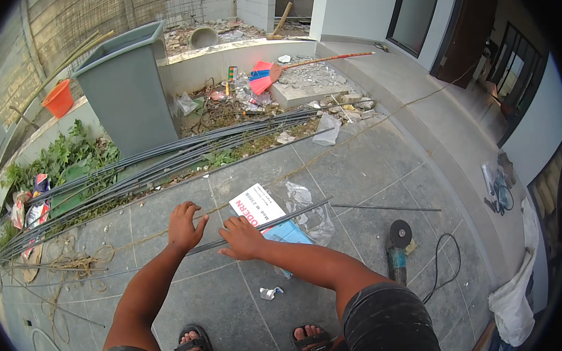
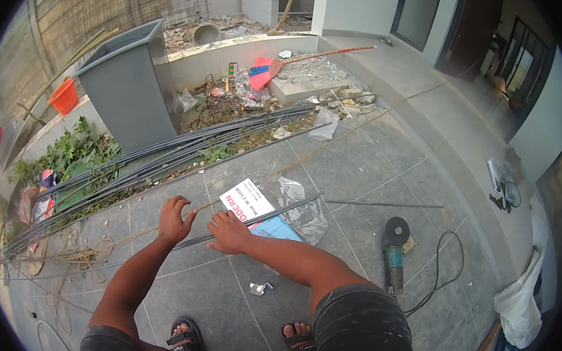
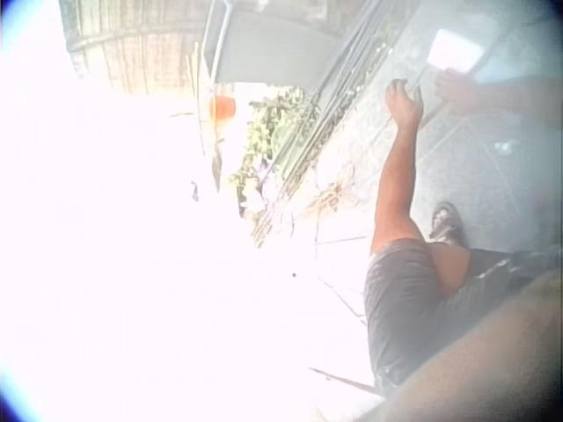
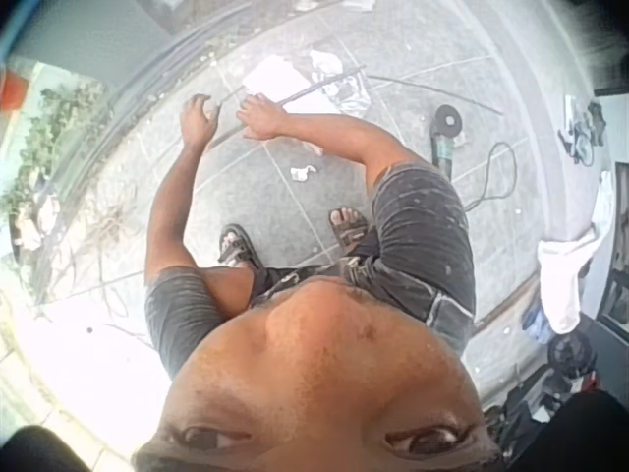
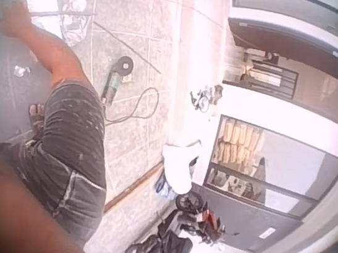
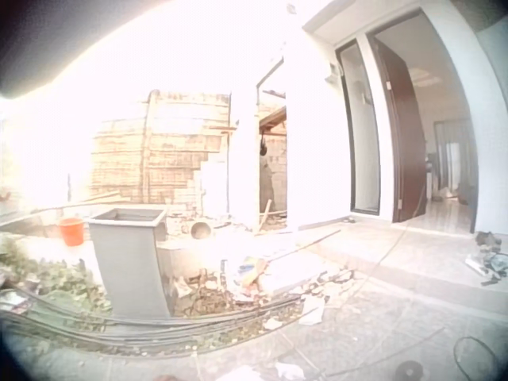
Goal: The person selects metal rods from a pile, aligns and measures them, and cuts them using an angle grinder.
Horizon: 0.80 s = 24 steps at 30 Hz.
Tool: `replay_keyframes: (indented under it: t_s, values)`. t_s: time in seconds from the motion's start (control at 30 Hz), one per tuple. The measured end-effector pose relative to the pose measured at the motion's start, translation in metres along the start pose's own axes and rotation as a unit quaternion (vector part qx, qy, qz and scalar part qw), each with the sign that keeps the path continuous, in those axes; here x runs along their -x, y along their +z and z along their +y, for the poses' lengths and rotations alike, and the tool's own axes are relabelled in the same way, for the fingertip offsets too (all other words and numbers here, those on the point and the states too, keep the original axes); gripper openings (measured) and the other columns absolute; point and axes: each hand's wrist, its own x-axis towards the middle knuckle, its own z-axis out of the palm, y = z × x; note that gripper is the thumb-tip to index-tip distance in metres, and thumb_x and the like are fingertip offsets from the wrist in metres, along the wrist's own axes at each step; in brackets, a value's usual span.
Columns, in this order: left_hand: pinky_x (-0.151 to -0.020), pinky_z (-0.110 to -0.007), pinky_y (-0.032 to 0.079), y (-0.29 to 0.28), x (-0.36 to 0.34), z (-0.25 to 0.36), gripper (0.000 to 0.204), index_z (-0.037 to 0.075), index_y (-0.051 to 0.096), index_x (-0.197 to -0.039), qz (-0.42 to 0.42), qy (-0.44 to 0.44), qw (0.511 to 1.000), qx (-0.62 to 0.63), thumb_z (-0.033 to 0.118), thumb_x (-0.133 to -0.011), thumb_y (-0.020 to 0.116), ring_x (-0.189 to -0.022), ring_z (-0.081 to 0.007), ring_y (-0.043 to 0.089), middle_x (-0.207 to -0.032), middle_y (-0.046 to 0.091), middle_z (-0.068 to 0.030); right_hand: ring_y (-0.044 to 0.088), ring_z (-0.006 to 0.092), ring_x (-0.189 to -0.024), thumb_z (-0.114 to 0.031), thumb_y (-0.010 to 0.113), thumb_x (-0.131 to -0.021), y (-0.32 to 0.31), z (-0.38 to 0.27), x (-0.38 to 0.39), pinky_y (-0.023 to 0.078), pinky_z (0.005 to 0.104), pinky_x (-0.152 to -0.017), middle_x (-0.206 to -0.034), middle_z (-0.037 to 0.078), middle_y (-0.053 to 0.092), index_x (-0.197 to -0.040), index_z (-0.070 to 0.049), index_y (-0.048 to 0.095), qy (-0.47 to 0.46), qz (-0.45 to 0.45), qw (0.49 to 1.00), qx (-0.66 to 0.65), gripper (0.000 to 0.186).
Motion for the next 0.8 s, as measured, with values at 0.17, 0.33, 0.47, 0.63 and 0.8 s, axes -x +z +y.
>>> replay_keyframes:
  t_s: [0.17, 0.33, 0.47, 0.63, 0.8]
  values:
    - [-0.101, -0.047, 0.037, -0.009, 0.003, -0.003, 0.045, 0.003, 0.055, -0.120, 0.044, -0.058, 0.996, -0.051, 0.028, -0.086, 0.072, -0.120, -0.0356, 0.048, -0.125, 0.053, -0.0155, 0.050, 0.0332, -0.109, -0.050, 0.062, -0.091, -0.008, 0.006, -0.020, 0.038, 0.0448, -0.095, -0.111, 0.017, 0.056, -0.111, -0.001, 0.060, 0.004, 0.097, 0.995, -0.032, 0.053]
    - [-0.106, -0.051, 0.029, -0.019, 0.008, -0.012, 0.055, 0.001, 0.051, -0.125, 0.072, -0.086, 0.991, -0.068, 0.029, -0.083, 0.074, -0.127, -0.0395, 0.041, -0.135, 0.045, -0.0196, 0.052, 0.0352, -0.107, -0.044, 0.062, -0.094, -0.016, 0.022, -0.058, 0.039, 0.0464, -0.094, -0.111, 0.017, 0.056, -0.111, -0.001, 0.059, 0.101, 0.265, 0.958, -0.043, 0.046]
    - [-0.107, -0.054, 0.025, -0.035, -0.005, -0.024, 0.060, 0.001, 0.047, -0.129, 0.118, -0.087, 0.986, -0.083, 0.027, -0.082, 0.074, -0.129, -0.0410, 0.038, -0.139, 0.040, -0.0213, 0.051, 0.0355, -0.111, -0.039, 0.066, -0.091, -0.041, 0.034, -0.090, 0.039, 0.0472, -0.093, -0.113, 0.017, 0.056, -0.116, -0.001, 0.056, 0.175, 0.331, 0.926, -0.051, 0.046]
    - [-0.102, -0.054, 0.027, -0.097, 0.016, -0.034, 0.060, 0.004, 0.045, -0.128, 0.083, -0.042, 0.995, -0.023, 0.022, -0.079, 0.075, -0.122, -0.0409, 0.039, -0.134, 0.040, -0.0220, 0.051, 0.0382, -0.109, -0.029, 0.068, -0.088, -0.101, 0.056, -0.068, 0.041, 0.0483, -0.095, -0.111, 0.020, 0.055, -0.118, -0.002, 0.055, 0.170, 0.268, 0.948, -0.023, 0.042]
    - [-0.102, -0.053, 0.041, -0.251, 0.129, -0.016, 0.049, 0.001, 0.053, -0.129, -0.194, -0.087, 0.973, -0.086, 0.022, -0.087, 0.068, -0.123, -0.0464, 0.049, -0.131, 0.053, -0.0285, 0.054, 0.0377, -0.112, -0.029, 0.072, -0.084, -0.149, 0.042, 0.088, 0.045, 0.0493, -0.096, -0.114, 0.021, 0.056, -0.116, -0.002, 0.056, 0.328, 0.036, 0.944, -0.019, 0.045]
